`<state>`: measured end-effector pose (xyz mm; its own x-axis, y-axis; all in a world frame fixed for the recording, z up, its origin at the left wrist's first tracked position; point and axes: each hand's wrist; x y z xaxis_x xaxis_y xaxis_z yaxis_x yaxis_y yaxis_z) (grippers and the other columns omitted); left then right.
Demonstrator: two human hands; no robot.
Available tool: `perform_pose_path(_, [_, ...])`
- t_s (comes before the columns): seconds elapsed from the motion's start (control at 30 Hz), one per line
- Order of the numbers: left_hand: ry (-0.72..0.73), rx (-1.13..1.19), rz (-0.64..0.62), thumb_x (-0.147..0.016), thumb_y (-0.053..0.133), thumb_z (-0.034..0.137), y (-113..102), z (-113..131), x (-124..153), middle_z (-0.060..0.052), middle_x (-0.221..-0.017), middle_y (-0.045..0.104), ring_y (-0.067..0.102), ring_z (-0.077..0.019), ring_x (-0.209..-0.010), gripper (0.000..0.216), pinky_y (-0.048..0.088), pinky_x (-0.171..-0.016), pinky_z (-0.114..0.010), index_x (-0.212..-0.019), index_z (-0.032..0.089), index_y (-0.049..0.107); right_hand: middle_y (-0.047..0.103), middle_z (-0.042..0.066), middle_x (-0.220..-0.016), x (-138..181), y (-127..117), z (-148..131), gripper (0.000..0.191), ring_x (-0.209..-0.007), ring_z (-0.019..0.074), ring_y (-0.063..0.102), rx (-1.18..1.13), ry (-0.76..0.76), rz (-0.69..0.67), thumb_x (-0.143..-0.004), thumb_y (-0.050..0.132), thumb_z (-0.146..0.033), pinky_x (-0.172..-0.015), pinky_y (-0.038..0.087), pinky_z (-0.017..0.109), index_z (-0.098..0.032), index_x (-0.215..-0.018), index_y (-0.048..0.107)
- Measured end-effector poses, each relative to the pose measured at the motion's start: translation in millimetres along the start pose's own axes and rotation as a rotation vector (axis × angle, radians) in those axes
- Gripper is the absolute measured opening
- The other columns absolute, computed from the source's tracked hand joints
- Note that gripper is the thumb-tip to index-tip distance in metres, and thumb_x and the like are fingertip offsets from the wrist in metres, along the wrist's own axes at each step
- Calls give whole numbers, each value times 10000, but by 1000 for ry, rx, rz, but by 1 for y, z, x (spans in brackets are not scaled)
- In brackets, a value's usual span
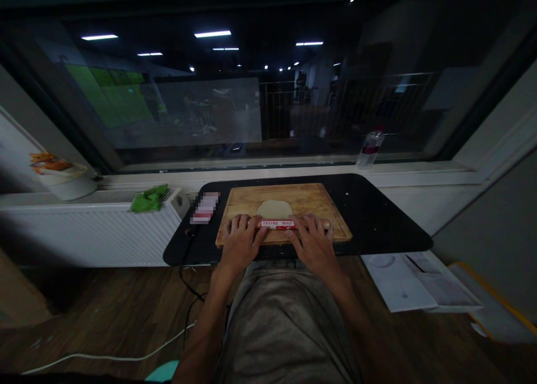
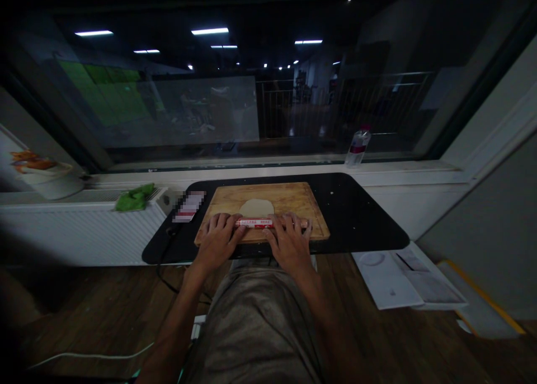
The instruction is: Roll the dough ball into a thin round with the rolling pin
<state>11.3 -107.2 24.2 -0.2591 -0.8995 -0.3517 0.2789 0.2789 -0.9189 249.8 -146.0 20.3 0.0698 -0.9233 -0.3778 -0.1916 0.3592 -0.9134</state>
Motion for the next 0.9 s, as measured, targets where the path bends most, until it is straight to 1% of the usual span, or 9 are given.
perform_pose_path(0.13, [-7, -1, 16, -1224, 477, 511, 2, 2, 9, -135, -1491, 715, 592, -370, -1413, 469, 480, -1243, -574, -1570, 280, 694, 670, 165, -1636, 4, 4, -1, 531, -1586, 406, 478, 7, -8, 12, -1234, 457, -525, -1342, 312, 751, -349, -1702, 634])
perform_pose_path(0.2, [-7, -3, 27, -1221, 487, 513, 4, 2, 15, -139, -1478, 719, 604, -373, -1391, 475, 476, -1256, -586, -1570, 274, 701, 671, 167, -1643, 9, 9, -1, 533, -1599, 405, 474, 11, -13, 34, -1236, 454, -530, -1355, 268, 776, -350, -1705, 631])
perform_pose_path(0.33, [-1, -11, 56, -1210, 513, 501, 7, 1, 25, -138, -1516, 709, 582, -378, -1456, 468, 442, -1304, -594, -1589, 303, 703, 674, 153, -1667, 20, 17, -2, 539, -1609, 413, 478, 19, -21, 76, -1227, 465, -535, -1374, 175, 823, -365, -1711, 628])
perform_pose_path(0.43, [1, -12, 62, -1208, 516, 493, 8, 1, 26, -141, -1568, 692, 557, -378, -1517, 485, 419, -1334, -598, -1631, 324, 683, 646, 145, -1719, 22, 15, -3, 559, -1642, 429, 468, 23, -29, 64, -1220, 469, -525, -1372, 181, 842, -386, -1746, 595])
perform_pose_path(0.5, [-3, -4, 56, -1208, 513, 488, 7, 1, 23, -135, -1612, 675, 532, -381, -1559, 495, 416, -1341, -612, -1655, 343, 669, 617, 134, -1759, 19, 11, -4, 578, -1683, 428, 438, 21, -25, 46, -1227, 445, -512, -1372, 182, 854, -402, -1786, 544])
perform_pose_path(0.63, [-32, -4, 33, -1201, 524, 493, 6, 4, 17, -110, -1659, 658, 497, -391, -1600, 496, 424, -1328, -635, -1669, 397, 657, 585, 127, -1798, 8, 1, -4, 600, -1743, 420, 373, 0, -4, -25, -1241, 401, -494, -1357, 219, 874, -404, -1830, 472])
perform_pose_path(0.73, [-53, -18, 32, -1204, 509, 511, 7, 6, 13, -115, -1635, 670, 489, -396, -1607, 506, 405, -1341, -644, -1678, 397, 644, 580, 126, -1805, -2, -5, -4, 591, -1749, 414, 363, -20, 8, -79, -1243, 388, -488, -1344, 247, 878, -404, -1819, 489])
perform_pose_path(0.9, [-49, -3, 4, -1222, 476, 519, 6, 6, 8, -115, -1604, 675, 503, -376, -1591, 493, 347, -1378, -659, -1666, 384, 643, 591, 110, -1800, -12, -12, -6, 575, -1736, 400, 384, -47, 33, -132, -1253, 335, -464, -1336, 231, 900, -402, -1789, 530])
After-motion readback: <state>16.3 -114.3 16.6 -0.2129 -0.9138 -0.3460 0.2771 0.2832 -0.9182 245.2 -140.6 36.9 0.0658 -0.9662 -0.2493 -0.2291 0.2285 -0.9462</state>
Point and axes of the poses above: each hand's wrist, its own x-axis away from the middle knuckle, its own y-axis out of the palm, z = x × y
